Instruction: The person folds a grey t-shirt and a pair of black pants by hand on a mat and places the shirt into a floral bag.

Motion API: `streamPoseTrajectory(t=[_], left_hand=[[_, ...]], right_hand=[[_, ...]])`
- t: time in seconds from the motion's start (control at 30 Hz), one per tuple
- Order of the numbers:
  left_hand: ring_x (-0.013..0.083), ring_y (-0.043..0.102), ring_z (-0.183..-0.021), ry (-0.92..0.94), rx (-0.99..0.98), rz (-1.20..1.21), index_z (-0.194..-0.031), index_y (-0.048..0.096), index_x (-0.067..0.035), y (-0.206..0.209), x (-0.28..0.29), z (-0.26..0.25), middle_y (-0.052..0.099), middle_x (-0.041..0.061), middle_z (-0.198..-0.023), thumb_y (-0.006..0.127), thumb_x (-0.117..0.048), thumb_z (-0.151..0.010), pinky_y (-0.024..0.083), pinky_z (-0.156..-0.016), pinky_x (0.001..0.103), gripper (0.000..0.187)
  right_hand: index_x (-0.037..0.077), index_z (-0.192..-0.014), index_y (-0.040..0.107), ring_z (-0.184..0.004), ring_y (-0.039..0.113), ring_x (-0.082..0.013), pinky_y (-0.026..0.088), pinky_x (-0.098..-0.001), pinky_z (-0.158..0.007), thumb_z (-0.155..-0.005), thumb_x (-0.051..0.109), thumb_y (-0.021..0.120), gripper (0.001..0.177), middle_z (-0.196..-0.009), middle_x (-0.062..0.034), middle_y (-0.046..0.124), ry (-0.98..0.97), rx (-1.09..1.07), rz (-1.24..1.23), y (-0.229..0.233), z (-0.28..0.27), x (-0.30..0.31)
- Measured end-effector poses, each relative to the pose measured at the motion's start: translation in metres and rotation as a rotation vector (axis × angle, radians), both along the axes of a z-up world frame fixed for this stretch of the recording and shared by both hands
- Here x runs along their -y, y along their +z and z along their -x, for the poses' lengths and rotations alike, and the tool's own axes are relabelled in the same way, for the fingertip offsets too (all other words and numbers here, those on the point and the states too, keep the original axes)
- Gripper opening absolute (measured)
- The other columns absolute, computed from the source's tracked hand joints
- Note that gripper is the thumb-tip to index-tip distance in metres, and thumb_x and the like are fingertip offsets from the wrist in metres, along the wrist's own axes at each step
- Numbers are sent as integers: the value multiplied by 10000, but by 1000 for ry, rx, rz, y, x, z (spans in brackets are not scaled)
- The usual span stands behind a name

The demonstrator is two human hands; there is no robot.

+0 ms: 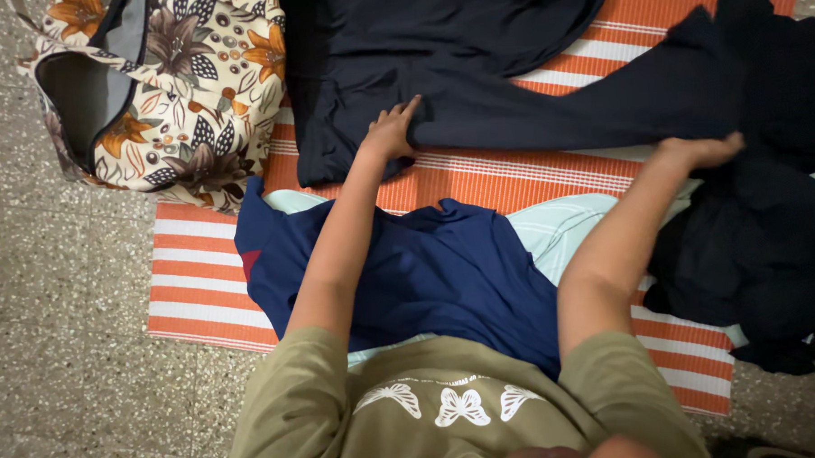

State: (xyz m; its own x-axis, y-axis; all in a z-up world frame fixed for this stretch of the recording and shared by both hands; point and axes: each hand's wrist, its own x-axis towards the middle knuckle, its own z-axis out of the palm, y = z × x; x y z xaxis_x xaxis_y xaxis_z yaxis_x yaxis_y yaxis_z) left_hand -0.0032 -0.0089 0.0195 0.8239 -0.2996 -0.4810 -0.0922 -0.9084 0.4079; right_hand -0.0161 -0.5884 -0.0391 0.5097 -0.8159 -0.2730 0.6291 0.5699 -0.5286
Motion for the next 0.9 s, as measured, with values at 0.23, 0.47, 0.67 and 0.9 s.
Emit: streamPoseTrajectory(t=[0.23,0.47,0.67,0.9], left_hand=[[405,545,-1236,-37,316,42,-1239,756,-296,-26,8,3,559,136,-1415,693,35,-738,483,-999,539,603],[355,629,-1074,251,611,95,-1019,785,-191,-30,-18,-12,695,86,-1096,683,10,-736,547,-897,481,362],[340,594,-1224,50,-21,17,-1139,774,-226,-29,-27,-20,703,91,-1203,728,-19,-744,430,-1037,552,449],[361,642,-1130,14,78,-52,-1101,713,-125,-29,-6,-9,689,134,-1160,805,-124,-677,524,-954,493,434]], right_hand=[[36,-1460,574,-1358,620,-404,513,-563,-1127,-965,369,677,606,-1491,-169,622,563,-217,-9,6,-3,-29],[-135,-1216,658,-1116,748,-482,615,-635,-953,-872,258,783,537,-1213,-288,733,-9,-399,258,29,-3,-24],[-103,-1328,622,-1294,645,-447,538,-576,-1148,-890,205,804,565,-1355,-265,658,334,74,423,100,45,46],[-46,-1369,557,-1293,566,-383,480,-520,-1144,-975,301,597,526,-1382,-227,588,447,-272,652,113,-17,85]])
